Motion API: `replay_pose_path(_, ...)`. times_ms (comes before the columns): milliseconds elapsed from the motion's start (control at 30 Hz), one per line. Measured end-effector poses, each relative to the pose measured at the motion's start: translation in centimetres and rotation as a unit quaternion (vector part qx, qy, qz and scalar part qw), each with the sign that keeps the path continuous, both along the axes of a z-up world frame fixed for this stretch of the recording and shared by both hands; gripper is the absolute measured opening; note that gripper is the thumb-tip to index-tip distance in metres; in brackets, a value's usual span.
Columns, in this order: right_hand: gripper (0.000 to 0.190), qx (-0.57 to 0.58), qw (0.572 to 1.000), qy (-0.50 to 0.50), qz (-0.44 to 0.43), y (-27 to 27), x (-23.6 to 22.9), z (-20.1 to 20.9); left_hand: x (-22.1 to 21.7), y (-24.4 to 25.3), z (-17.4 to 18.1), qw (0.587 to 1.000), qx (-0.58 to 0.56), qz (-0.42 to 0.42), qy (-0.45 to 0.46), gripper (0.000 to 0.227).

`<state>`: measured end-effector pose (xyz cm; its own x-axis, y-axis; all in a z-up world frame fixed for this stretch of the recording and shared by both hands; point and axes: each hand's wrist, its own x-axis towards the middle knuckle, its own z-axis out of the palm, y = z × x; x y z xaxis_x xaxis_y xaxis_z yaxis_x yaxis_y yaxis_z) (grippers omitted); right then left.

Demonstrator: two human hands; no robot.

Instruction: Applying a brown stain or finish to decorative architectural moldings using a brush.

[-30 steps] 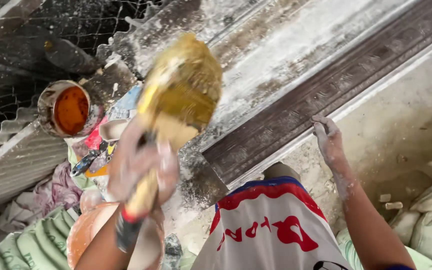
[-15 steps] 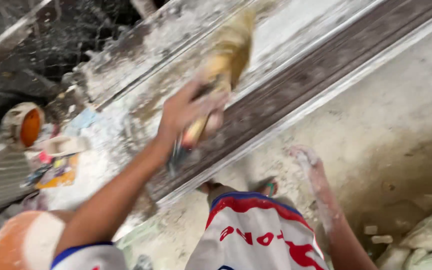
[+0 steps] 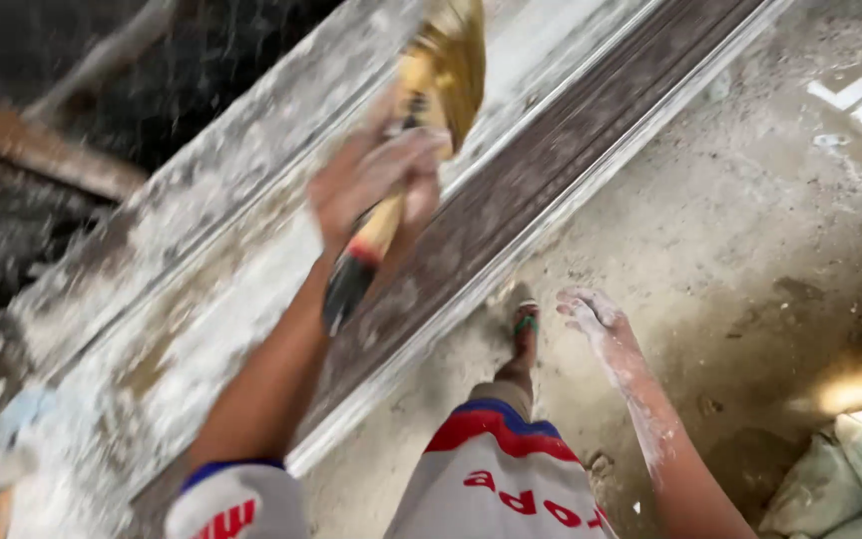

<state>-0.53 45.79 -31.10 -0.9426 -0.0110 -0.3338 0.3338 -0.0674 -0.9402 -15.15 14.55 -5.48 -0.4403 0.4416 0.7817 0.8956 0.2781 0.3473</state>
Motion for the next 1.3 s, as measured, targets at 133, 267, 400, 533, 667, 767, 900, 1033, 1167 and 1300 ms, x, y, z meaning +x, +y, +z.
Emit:
replay_pose_path(133,0.032,-0.001,1.0,0.001,-0.023,6.4,-7.1,0.0,-6.8,7.6,-3.4,0.995,0.036,-0.019,-0.087,0.022)
replay_pose_path(267,0.033,0.024,0.999,0.039,-0.01,15.3,-14.2,-1.0,-15.5,16.7,-2.5,0.987,0.07,-0.049,-0.133,0.021)
replay_pose_path(400,0.036,0.02,0.997,-0.059,-0.036,22.6,-20.2,-1.1,-21.3,24.4,1.0,0.972,0.169,0.147,0.076,0.023)
replay_pose_path(533,0.037,-0.056,0.994,-0.059,-0.073,30.2,-27.5,-4.4,-29.4,32.3,-4.0,0.991,0.102,0.078,0.048,0.016)
replay_pose_path(667,0.038,-0.099,0.993,-0.043,-0.053,37.2,-34.6,-5.6,-37.6,39.6,-6.6,0.996,0.057,0.022,-0.072,0.015)
replay_pose_path(767,0.039,-0.078,0.992,-0.086,-0.047,44.6,-39.7,-6.3,-43.0,47.2,-7.7,0.991,0.081,-0.023,-0.1,0.016)
replay_pose_path(900,0.04,-0.076,0.994,-0.066,-0.036,53.9,-47.4,-5.3,-50.8,57.3,-7.5,0.971,0.137,-0.145,-0.132,0.021)
replay_pose_path(1033,0.044,-0.035,0.995,-0.096,0.009,60.0,-53.1,-2.9,-56.5,63.5,-11.0,0.938,0.228,-0.042,-0.257,0.018)
replay_pose_path(1167,0.045,-0.021,0.995,-0.096,0.028,63.5,-57.7,-2.0,-61.3,68.1,-13.7,0.949,0.218,-0.056,-0.221,0.02)
replay_pose_path(1300,0.047,-0.054,0.992,-0.108,0.024,66.8,-61.9,-2.0,-66.8,73.4,-15.3,0.968,0.189,-0.108,-0.124,0.025)
